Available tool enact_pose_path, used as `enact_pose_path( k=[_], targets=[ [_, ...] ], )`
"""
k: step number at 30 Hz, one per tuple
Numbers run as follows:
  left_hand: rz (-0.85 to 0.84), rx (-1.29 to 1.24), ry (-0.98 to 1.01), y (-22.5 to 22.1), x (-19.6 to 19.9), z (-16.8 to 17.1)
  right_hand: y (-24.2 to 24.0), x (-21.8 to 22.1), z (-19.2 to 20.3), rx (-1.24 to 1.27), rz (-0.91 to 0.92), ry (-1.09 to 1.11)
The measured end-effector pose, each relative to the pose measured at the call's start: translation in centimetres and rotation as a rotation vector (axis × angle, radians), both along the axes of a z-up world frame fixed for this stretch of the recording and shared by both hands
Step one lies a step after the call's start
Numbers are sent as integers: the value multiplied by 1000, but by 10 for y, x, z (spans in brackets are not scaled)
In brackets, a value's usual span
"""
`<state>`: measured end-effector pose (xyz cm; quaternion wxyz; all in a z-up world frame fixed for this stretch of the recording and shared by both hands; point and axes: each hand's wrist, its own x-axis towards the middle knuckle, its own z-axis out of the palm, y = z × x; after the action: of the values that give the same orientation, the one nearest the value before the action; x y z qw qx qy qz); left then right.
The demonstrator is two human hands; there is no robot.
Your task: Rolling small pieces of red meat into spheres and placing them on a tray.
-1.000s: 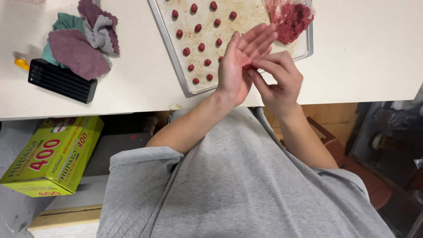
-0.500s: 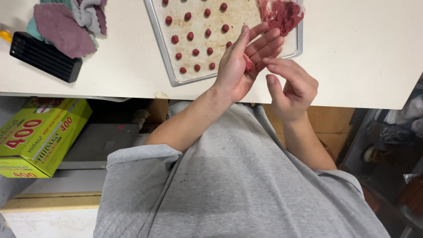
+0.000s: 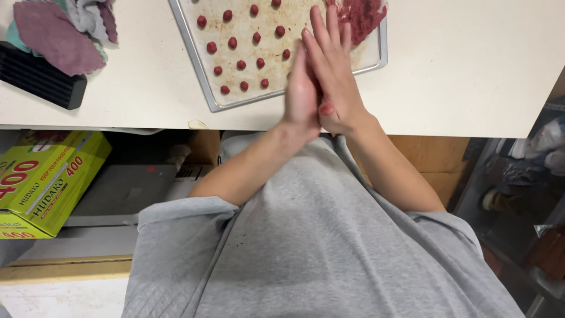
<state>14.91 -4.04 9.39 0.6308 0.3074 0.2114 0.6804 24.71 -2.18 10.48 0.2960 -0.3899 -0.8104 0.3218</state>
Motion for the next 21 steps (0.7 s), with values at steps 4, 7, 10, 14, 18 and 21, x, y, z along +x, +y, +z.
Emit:
enact_pose_path(
  k=[4, 7, 10, 14, 18, 21],
  targets=[
    [-173, -342, -232, 8, -23, -8, -14, -16, 0, 54, 102, 4],
    [-132, -248, -227, 0, -18, -18, -2, -27, 9, 8, 108, 68],
    [-170, -352, -273, 4, -34, -8, 14, -15, -15, -18, 28, -13],
    [-52, -276, -111, 25, -49, -25, -1, -44, -2, 1, 230, 167],
    [-69, -231, -89, 21, -46, -43, 21, -50, -31, -119, 27, 166],
    [-157, -537, -222, 22, -64, -34, 19, -46, -54, -121, -64, 50]
  ],
)
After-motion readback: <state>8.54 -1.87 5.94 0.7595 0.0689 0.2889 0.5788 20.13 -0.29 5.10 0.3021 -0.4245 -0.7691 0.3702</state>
